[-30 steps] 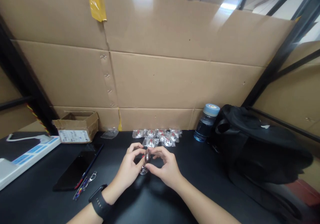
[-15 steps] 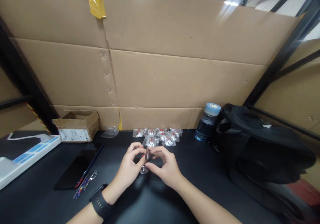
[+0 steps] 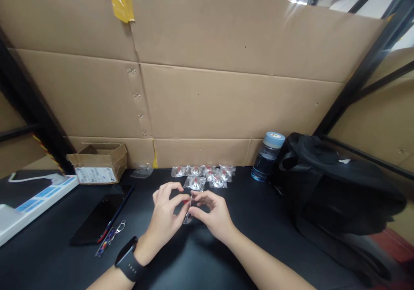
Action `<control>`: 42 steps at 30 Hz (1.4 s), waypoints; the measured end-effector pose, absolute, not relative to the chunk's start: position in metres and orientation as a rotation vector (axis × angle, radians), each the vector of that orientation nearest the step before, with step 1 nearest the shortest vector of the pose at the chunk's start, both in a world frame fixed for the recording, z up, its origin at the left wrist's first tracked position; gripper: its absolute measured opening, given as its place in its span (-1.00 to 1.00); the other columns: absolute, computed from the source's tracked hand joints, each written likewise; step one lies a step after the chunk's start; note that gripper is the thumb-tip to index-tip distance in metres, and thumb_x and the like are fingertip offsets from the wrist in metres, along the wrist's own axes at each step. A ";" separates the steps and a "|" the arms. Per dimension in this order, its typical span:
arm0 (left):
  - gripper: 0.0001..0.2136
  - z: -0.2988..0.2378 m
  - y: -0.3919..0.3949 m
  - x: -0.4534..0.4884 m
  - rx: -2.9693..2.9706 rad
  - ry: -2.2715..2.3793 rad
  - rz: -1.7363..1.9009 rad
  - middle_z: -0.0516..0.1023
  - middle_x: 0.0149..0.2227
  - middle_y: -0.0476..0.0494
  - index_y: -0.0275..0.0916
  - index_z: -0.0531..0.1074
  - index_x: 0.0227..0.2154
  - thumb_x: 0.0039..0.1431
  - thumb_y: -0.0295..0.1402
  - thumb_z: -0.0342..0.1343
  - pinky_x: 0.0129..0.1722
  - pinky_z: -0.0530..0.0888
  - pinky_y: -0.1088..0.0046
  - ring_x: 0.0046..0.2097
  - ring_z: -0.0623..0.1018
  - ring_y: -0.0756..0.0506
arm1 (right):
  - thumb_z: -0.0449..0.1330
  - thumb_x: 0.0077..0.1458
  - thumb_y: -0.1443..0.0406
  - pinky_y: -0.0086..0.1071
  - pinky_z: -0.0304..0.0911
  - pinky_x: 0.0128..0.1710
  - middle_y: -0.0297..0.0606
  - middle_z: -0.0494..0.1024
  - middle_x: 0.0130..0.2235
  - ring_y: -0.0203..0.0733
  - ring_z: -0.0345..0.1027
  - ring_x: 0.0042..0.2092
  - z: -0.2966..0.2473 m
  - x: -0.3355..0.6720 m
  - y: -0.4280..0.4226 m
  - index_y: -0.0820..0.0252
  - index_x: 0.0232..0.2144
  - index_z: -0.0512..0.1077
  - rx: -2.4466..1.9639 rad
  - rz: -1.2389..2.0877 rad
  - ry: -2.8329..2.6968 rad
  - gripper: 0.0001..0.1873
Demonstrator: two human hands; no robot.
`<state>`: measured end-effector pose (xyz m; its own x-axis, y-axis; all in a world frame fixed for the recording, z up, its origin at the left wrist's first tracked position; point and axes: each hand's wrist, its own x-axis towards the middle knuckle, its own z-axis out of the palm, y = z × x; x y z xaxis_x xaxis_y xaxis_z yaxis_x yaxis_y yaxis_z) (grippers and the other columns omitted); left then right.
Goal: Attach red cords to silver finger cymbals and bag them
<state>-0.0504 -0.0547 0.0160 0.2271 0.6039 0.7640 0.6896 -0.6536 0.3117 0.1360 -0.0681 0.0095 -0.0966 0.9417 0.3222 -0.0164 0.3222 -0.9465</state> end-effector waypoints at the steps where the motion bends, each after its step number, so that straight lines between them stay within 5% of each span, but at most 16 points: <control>1: -0.87 0.016 -0.055 -0.051 -2.370 -1.197 -1.384 0.51 -0.10 -0.19 -0.10 0.60 -0.29 0.20 -0.45 0.18 0.04 0.28 0.14 0.04 0.45 -0.26 | 0.51 -0.08 0.14 -0.15 0.49 -0.03 -0.10 0.67 -0.03 0.04 0.60 -0.05 0.008 0.135 -0.067 0.15 -0.31 0.54 -0.895 1.085 -1.374 -0.66; 6: -0.79 0.019 -0.056 -0.054 -2.336 -1.050 -1.259 0.56 -0.12 -0.16 -0.03 0.61 -0.20 0.21 -0.49 0.19 0.04 0.22 0.16 0.04 0.46 -0.24 | 0.52 -0.08 0.10 -0.15 0.52 -0.07 -0.13 0.70 -0.13 0.02 0.63 -0.11 0.007 0.133 -0.067 0.15 -0.34 0.50 -0.817 1.280 -1.221 -0.63; 15: -0.86 0.023 -0.055 -0.049 -2.551 -1.315 -1.257 0.44 -0.16 -0.18 -0.11 0.59 -0.32 0.23 -0.43 0.13 -0.03 0.25 0.16 0.03 0.37 -0.27 | 0.59 -0.22 0.21 -0.04 0.35 0.22 -0.11 0.67 0.00 0.10 0.51 0.13 0.008 0.143 -0.061 0.14 -0.32 0.57 -0.822 1.176 -1.435 -0.61; 22: -0.89 0.024 -0.054 -0.047 -2.543 -1.449 -1.369 0.43 -0.16 -0.14 -0.09 0.61 -0.35 0.23 -0.36 0.19 -0.01 0.27 0.16 -0.01 0.39 -0.24 | 0.30 0.22 0.11 -0.12 0.44 0.11 -0.11 0.64 0.04 0.03 0.56 0.07 0.010 0.149 -0.063 0.13 -0.23 0.62 -0.871 1.095 -1.529 -0.77; 32: -0.87 0.019 -0.053 -0.049 -2.513 -1.391 -1.305 0.45 -0.15 -0.17 -0.08 0.63 -0.31 0.25 -0.36 0.17 0.01 0.24 0.13 0.03 0.38 -0.25 | 0.40 0.10 0.11 -0.12 0.53 0.00 -0.10 0.66 -0.03 0.02 0.62 -0.07 0.006 0.149 -0.058 0.15 -0.30 0.61 -0.936 1.096 -1.507 -0.76; 37: -0.89 0.015 -0.052 -0.044 -2.494 -1.476 -1.364 0.45 -0.17 -0.15 -0.08 0.63 -0.35 0.23 -0.35 0.20 -0.01 0.25 0.13 -0.01 0.40 -0.25 | 0.56 -0.18 0.19 -0.18 0.55 -0.05 -0.14 0.57 0.11 -0.01 0.62 -0.07 0.009 0.148 -0.060 0.15 -0.24 0.53 -0.823 1.355 -1.406 -0.55; 42: -0.91 0.012 -0.056 -0.037 -2.561 -1.519 -1.389 0.45 -0.17 -0.13 -0.05 0.63 -0.33 0.23 -0.32 0.22 0.00 0.27 0.14 -0.03 0.42 -0.22 | 0.56 -0.18 0.20 -0.24 0.56 -0.14 -0.20 0.64 -0.05 -0.11 0.61 -0.17 0.009 0.145 -0.058 0.14 -0.21 0.54 -0.806 1.324 -1.358 -0.53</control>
<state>-0.0375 -0.0564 0.0116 0.2191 0.7777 0.5892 0.6566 -0.5642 0.5006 0.1455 -0.0584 0.0095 -0.2456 0.9459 0.2122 -0.1881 0.1683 -0.9676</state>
